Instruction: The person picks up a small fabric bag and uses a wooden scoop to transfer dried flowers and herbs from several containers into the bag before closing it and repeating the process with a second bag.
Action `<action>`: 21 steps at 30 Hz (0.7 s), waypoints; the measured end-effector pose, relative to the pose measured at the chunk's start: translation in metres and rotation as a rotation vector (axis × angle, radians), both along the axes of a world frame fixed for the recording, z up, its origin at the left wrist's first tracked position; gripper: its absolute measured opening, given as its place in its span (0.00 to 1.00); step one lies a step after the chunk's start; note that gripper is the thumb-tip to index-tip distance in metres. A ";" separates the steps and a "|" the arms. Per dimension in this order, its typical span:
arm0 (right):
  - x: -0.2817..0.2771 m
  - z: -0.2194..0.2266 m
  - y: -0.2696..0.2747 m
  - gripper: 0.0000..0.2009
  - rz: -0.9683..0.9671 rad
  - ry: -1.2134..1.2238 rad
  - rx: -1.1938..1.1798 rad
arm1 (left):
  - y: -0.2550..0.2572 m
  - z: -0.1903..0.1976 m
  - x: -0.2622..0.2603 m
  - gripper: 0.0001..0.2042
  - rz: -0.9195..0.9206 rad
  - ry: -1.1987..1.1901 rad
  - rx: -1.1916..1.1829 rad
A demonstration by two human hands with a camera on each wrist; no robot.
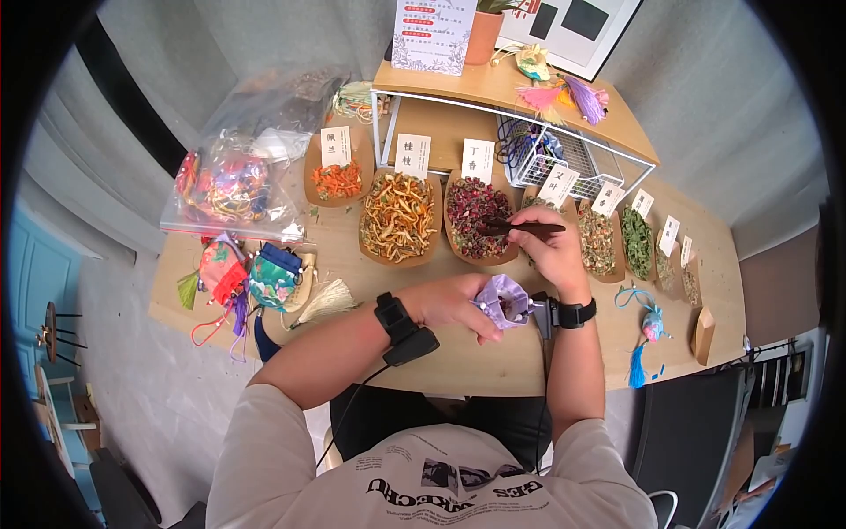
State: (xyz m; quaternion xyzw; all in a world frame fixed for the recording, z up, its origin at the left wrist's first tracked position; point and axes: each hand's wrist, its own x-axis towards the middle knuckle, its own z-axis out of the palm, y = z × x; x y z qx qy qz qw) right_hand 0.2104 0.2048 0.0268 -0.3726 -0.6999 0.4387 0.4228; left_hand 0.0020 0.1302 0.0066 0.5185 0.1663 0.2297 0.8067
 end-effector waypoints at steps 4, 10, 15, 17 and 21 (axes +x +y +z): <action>-0.004 -0.002 0.000 0.10 -0.032 -0.066 0.085 | 0.000 -0.002 0.001 0.19 0.002 -0.010 -0.004; -0.005 -0.005 0.000 0.09 -0.042 -0.013 -0.021 | 0.005 -0.010 0.000 0.21 -0.046 0.022 -0.007; -0.004 -0.010 0.004 0.08 -0.054 -0.031 -0.040 | 0.002 -0.004 0.001 0.20 -0.024 0.009 -0.007; -0.003 -0.009 0.004 0.08 -0.055 -0.060 -0.033 | 0.001 -0.003 0.001 0.18 -0.002 -0.004 -0.005; -0.004 -0.010 0.004 0.07 -0.082 -0.051 -0.058 | 0.001 -0.002 0.001 0.18 -0.010 -0.004 -0.005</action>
